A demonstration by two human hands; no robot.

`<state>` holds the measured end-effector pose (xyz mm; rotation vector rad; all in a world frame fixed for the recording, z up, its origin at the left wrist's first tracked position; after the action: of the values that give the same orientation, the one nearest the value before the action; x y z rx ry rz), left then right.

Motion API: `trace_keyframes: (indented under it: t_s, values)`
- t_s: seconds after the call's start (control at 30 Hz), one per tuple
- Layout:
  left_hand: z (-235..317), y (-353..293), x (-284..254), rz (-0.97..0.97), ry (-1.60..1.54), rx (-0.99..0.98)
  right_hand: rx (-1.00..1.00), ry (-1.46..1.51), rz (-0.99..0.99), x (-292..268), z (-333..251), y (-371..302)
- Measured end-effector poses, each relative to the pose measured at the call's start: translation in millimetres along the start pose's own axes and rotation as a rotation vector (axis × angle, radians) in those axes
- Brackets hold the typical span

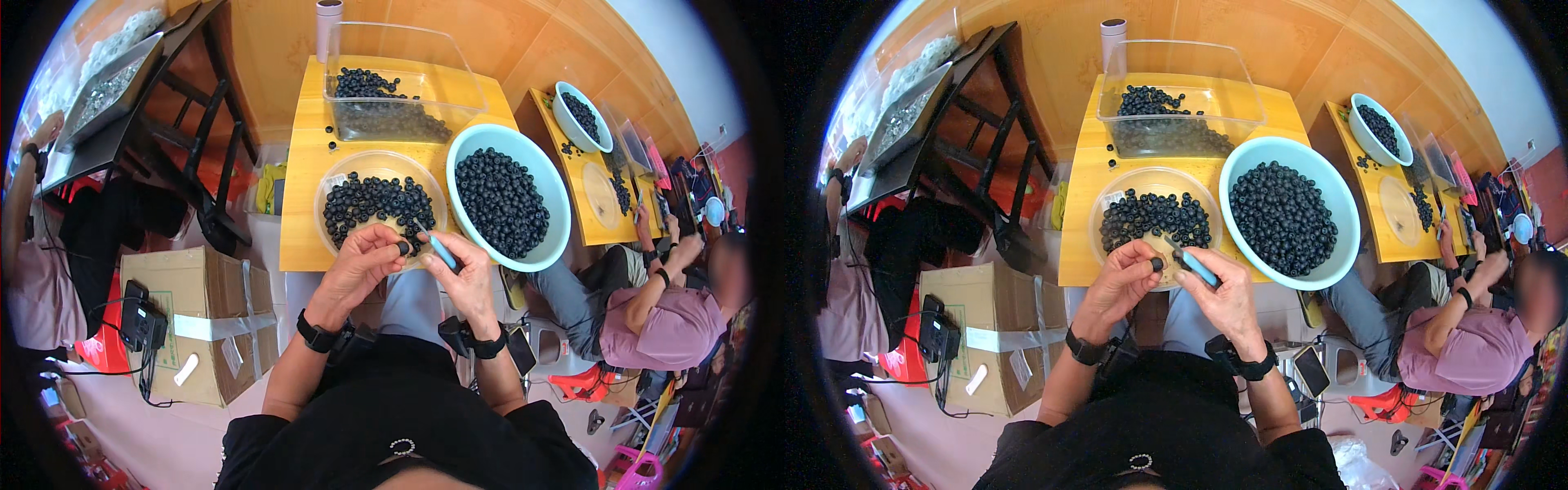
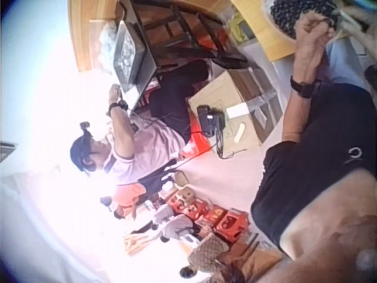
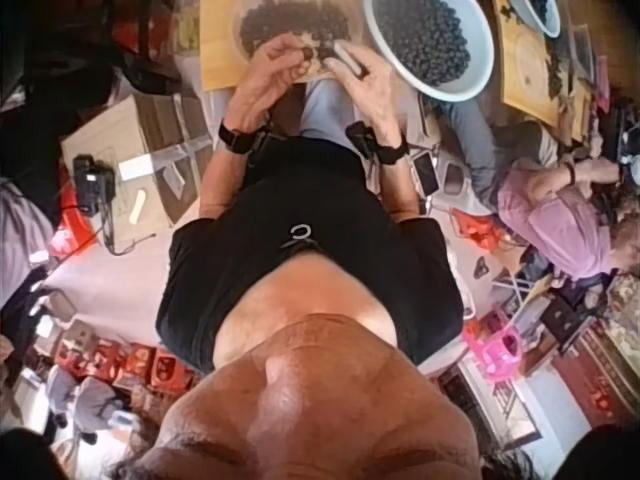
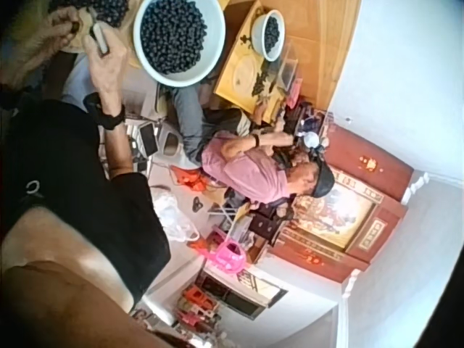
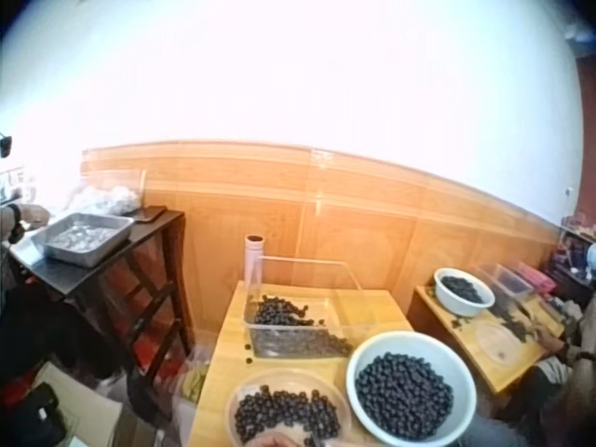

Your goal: Sorting and inspecting small black spherical plastic components into containers using hands and a small probing tool.

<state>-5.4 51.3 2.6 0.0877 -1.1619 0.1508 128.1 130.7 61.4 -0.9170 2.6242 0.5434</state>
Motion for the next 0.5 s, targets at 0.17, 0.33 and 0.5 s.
trace_keyframes:
  t_s: [0.17, 0.33, 0.5]
  values:
    - [-2.3, 0.1, 2.0, 0.019, 0.068, -0.017, 0.023, 0.131, -0.086, 13.9, 3.9, -0.1]
    - [-7.1, -5.7, -3.3, -0.039, 0.070, -0.093, 0.263, 0.417, -0.130, 19.0, 10.5, -8.2]
    - [-13.4, -11.0, -2.7, -0.034, 0.114, -0.147, 0.372, 0.527, -0.150, 17.1, 12.5, -16.3]
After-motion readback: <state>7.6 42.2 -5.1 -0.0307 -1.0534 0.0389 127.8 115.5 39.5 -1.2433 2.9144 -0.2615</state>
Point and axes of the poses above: each hand's wrist, its own y-axis towards the middle knuckle, its own x-axis out of the palm, z = x × y, the point moved 4 cm from there along y, towards the middle knuckle, and after that the axes turned 5 degrees about -y, right-handed, at the moved point
